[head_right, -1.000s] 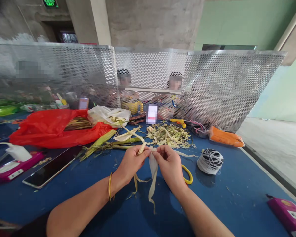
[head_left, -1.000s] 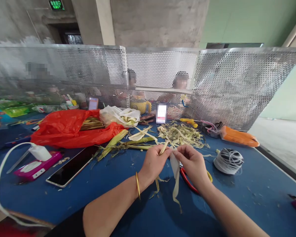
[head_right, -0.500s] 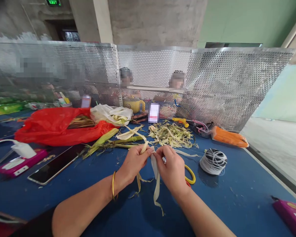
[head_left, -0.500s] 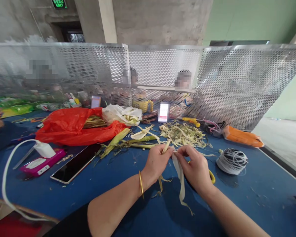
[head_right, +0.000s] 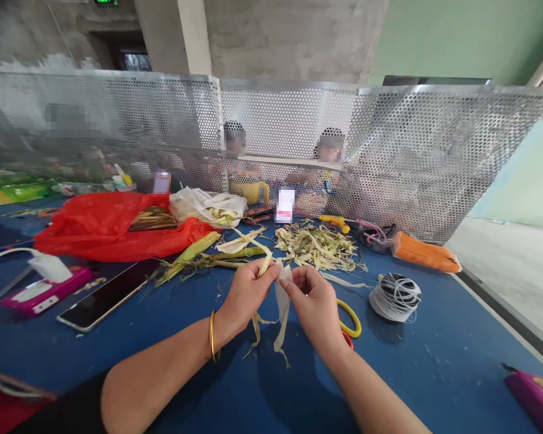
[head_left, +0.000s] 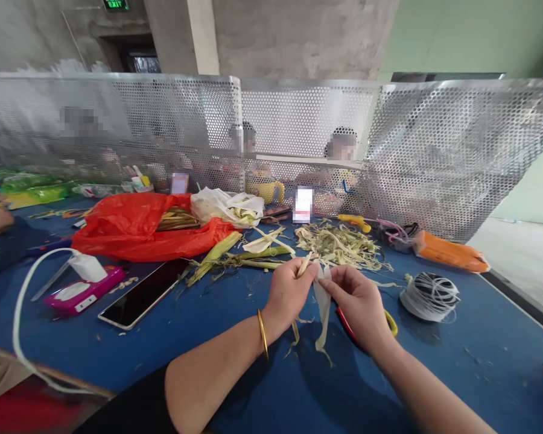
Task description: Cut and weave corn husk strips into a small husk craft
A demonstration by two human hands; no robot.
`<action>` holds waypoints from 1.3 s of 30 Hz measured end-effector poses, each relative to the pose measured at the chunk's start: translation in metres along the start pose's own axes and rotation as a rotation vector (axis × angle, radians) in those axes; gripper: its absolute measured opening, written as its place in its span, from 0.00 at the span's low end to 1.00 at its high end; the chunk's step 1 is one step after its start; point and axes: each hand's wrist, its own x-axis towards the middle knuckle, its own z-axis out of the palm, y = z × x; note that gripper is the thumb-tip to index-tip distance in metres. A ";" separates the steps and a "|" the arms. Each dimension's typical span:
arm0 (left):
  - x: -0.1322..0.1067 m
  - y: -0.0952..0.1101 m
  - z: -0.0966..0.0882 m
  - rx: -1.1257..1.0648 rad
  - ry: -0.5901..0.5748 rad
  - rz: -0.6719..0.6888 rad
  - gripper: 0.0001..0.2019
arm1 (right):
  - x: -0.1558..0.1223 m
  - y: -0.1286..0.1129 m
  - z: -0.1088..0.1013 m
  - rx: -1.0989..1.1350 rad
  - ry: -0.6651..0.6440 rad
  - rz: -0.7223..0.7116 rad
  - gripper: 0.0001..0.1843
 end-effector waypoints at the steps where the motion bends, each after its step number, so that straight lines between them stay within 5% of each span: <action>1: 0.000 0.000 0.000 -0.004 -0.008 -0.004 0.17 | 0.000 0.001 0.000 0.019 -0.003 0.013 0.11; 17: 0.002 -0.005 0.003 -0.095 -0.023 -0.041 0.15 | 0.000 0.002 0.000 0.015 0.025 0.022 0.12; 25: 0.001 0.001 0.003 -0.183 0.001 -0.096 0.15 | -0.004 -0.003 -0.002 -0.178 0.060 -0.130 0.09; 34: 0.002 0.004 0.004 -0.299 -0.010 -0.184 0.12 | 0.003 0.003 -0.001 0.126 -0.009 0.136 0.15; 39: 0.001 0.006 0.003 -0.268 -0.141 -0.165 0.11 | 0.003 0.001 -0.002 0.262 0.031 0.190 0.16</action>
